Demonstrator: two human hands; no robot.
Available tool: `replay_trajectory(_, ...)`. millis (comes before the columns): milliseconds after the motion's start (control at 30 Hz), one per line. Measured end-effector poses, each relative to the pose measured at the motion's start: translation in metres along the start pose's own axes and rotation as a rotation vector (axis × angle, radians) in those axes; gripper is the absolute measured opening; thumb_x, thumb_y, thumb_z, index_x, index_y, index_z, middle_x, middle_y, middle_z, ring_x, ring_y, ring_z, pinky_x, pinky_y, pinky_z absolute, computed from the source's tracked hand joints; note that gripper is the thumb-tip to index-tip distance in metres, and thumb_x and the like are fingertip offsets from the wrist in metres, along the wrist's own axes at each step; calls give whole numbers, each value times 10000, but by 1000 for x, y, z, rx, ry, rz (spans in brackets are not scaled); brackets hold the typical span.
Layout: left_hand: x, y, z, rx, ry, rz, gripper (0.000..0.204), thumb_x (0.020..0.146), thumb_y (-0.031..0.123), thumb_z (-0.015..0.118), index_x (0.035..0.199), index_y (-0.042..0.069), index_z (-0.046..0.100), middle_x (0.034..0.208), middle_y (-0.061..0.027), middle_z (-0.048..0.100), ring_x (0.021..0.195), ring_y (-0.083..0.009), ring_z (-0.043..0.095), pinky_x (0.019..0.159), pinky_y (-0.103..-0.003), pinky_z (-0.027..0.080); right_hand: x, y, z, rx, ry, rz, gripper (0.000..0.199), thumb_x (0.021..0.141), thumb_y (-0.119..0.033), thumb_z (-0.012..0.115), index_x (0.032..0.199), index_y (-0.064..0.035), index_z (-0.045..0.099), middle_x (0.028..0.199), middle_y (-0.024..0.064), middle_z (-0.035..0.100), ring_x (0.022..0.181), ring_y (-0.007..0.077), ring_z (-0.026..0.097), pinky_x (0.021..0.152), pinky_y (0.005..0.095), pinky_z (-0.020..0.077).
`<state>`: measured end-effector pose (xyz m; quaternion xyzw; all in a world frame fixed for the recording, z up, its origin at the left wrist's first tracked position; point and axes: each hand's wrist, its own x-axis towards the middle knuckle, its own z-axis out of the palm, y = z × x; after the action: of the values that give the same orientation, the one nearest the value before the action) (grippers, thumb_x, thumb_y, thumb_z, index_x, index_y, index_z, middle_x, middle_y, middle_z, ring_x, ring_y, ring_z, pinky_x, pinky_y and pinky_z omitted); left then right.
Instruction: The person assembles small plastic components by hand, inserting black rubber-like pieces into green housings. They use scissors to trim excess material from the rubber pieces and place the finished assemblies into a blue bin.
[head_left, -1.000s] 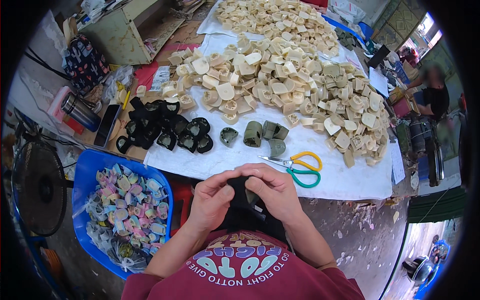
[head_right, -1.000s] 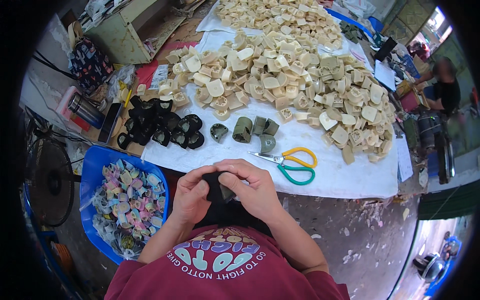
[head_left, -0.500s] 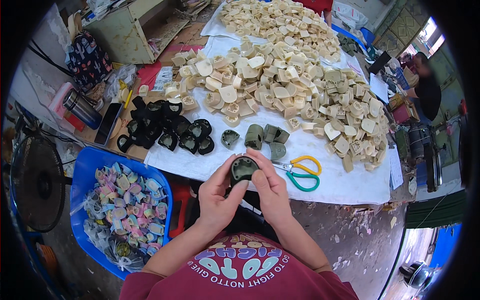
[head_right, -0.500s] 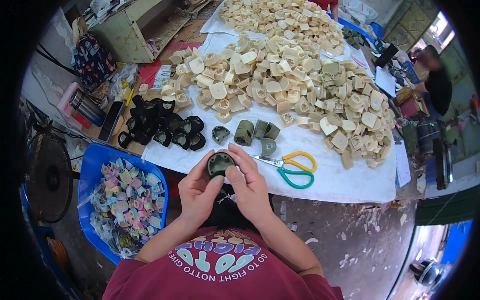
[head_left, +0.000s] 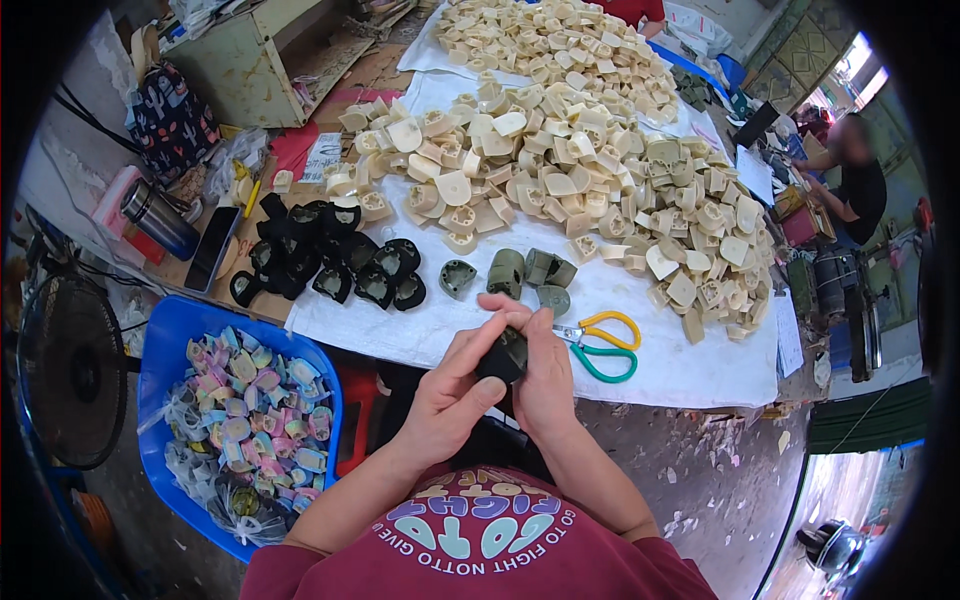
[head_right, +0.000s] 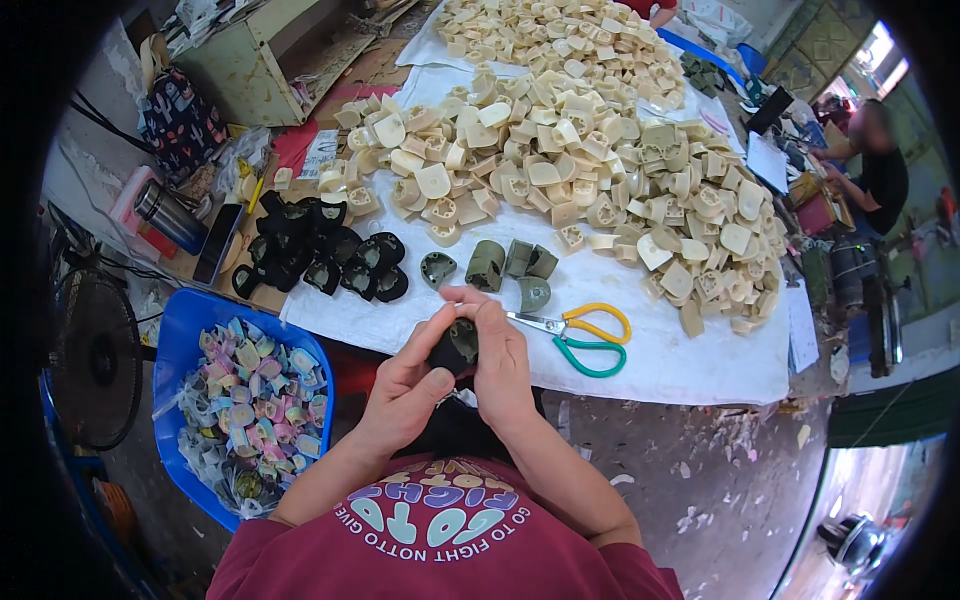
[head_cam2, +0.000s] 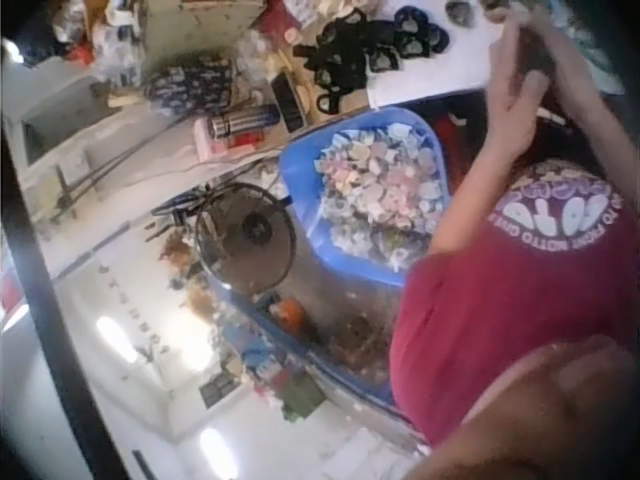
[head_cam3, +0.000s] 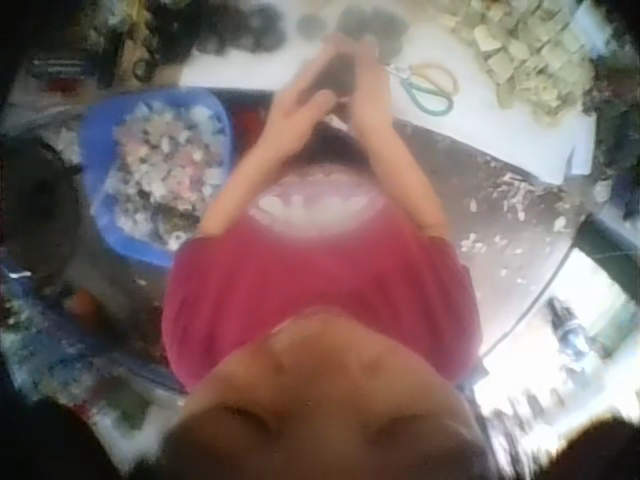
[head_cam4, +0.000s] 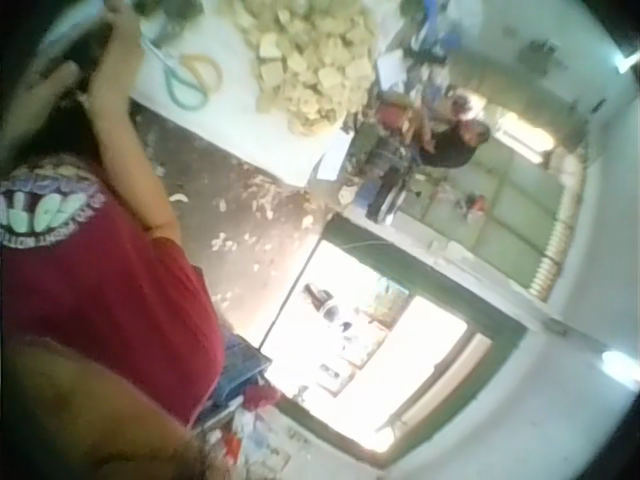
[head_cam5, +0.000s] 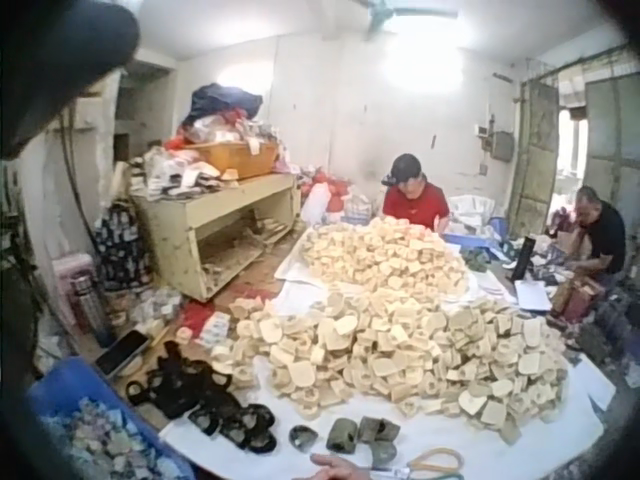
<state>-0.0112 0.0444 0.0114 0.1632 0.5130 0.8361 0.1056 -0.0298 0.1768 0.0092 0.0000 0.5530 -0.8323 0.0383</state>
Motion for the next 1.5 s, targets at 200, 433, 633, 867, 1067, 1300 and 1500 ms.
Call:
replay_trajectory(200, -3, -2, 1, -178, 114, -4, 722, 842, -18, 636, 1463, 21, 271, 1367, -99, 427, 1231, -182, 438, 1035, -329, 356, -10, -7, 2, -48, -162, 11, 350, 898, -277, 619, 1138, -34, 540, 1099, 51, 574, 990, 101, 525, 848, 254, 433)
replay_trajectory(433, -5, -1, -1, 180, 22, 191, 723, 827, -1, 650, 1449, -5, 281, 1383, -128, 412, 1263, -206, 413, 1069, -350, 312, -12, -6, 11, 240, -55, 130, 202, 925, -188, 587, 1042, -23, 587, 1026, 47, 601, 929, 92, 540, 813, 262, 448)
replay_trajectory(633, -9, -8, 4, 117, 22, 181, 725, 831, 6, 644, 1450, -11, 267, 1395, -137, 391, 1286, -226, 391, 1087, -361, 285, -13, -10, 10, 266, 8, 133, 249, 956, -202, 514, 1030, 3, 635, 1058, 61, 622, 944, 117, 569, 824, 278, 464)
replay_trajectory(867, -7, -2, 4, -67, 151, 55, 793, 786, 95, 707, 1446, -5, 280, 1395, -139, 401, 1280, -213, 396, 1056, -339, 341, -16, -18, 8, 219, -81, 147, 268, 955, -182, 499, 1141, -21, 605, 1068, 37, 603, 958, 85, 547, 828, 251, 451)
replay_trajectory(1067, -6, -5, 1, -6, 120, 142, 746, 792, 87, 706, 1430, 9, 327, 1372, -123, 441, 1273, -208, 419, 1038, -342, 363, -11, -6, 10, 224, -69, 112, 330, 946, -174, 545, 1250, -47, 537, 1139, 29, 582, 990, 94, 541, 860, 249, 435)
replay_trajectory(1300, -5, -15, -14, 43, -23, 218, 652, 803, 1, 651, 1396, -1, 380, 1346, -117, 457, 1252, -197, 428, 1059, -338, 331, -12, -4, 4, 66, -192, -10, 341, 963, -211, 518, 1266, -53, 516, 1340, 81, 491, 1175, 152, 476, 984, 305, 388)
replay_trajectory(1500, -7, -7, -11, -317, 101, 100, 685, 833, 53, 663, 1435, 77, 337, 1367, -120, 455, 1209, -229, 507, 1000, -377, 435, -4, -9, -9, 136, -401, -25, 346, 967, -271, 533, 1244, -64, 520, 1327, 62, 477, 1138, 136, 486, 939, 291, 417)
